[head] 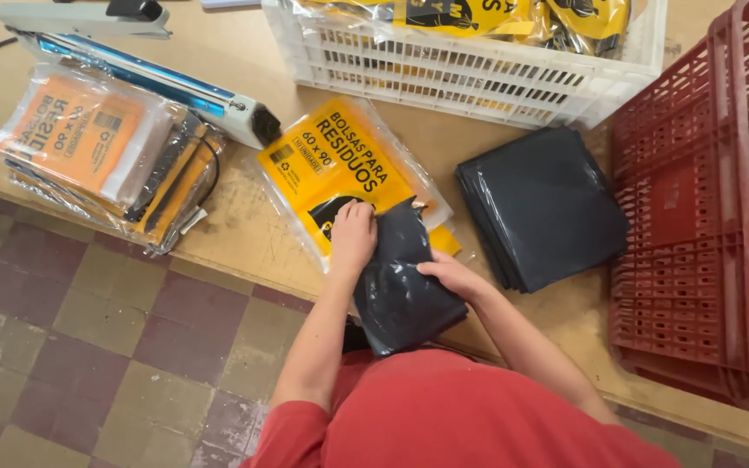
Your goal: The person places folded black plastic bags into yellow-labeled clear packaging sleeves, then puts the sealed packages into a white crate. The person then picks up a red basket, moves toward a machine, and unplugs a power cord.
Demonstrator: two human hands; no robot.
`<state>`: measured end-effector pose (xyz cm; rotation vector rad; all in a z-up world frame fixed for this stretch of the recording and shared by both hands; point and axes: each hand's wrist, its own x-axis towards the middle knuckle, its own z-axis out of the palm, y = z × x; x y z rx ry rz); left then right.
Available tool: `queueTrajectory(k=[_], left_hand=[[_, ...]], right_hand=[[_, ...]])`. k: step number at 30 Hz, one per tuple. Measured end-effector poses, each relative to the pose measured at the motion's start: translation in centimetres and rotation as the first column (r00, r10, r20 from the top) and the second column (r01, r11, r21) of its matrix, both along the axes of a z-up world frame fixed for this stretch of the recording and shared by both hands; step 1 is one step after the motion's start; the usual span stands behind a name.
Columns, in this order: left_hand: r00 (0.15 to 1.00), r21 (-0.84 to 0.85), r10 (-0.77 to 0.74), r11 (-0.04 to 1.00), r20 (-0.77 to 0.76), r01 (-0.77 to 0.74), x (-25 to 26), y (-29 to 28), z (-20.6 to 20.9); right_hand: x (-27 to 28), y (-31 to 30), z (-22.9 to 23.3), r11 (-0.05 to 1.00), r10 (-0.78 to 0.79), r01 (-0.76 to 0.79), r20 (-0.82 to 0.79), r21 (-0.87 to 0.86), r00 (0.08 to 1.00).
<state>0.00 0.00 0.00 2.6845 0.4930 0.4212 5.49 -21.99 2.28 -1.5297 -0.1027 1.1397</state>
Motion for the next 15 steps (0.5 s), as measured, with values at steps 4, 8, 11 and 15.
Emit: queueTrajectory(k=[4,8,11,15], left_hand=[[0.99,-0.017,-0.1,0.995,0.098,0.102,-0.1,0.5,-1.0],[0.957,0.061,-0.201,0.979,0.209,0.192,-1.9,-0.3,1.4],[0.974,0.207,-0.13,0.974,0.187,0.09,-4.5,0.1,2.5],[0.982,0.398,0.189,0.899,0.02,-0.181,-9.2,1.4,-0.3]], right_hand=[[2.6,3.0,-2.8,0.995,-0.102,0.102,0.061,0.003,0.993],[6.2,5.1,-3.8,0.938,-0.324,0.34,0.172,-0.071,0.93],[8.7,6.4,-3.7,0.922,-0.32,0.349,0.179,-0.165,0.93],[9.9,7.5,-2.2,0.945,-0.216,0.256,0.198,-0.205,0.956]])
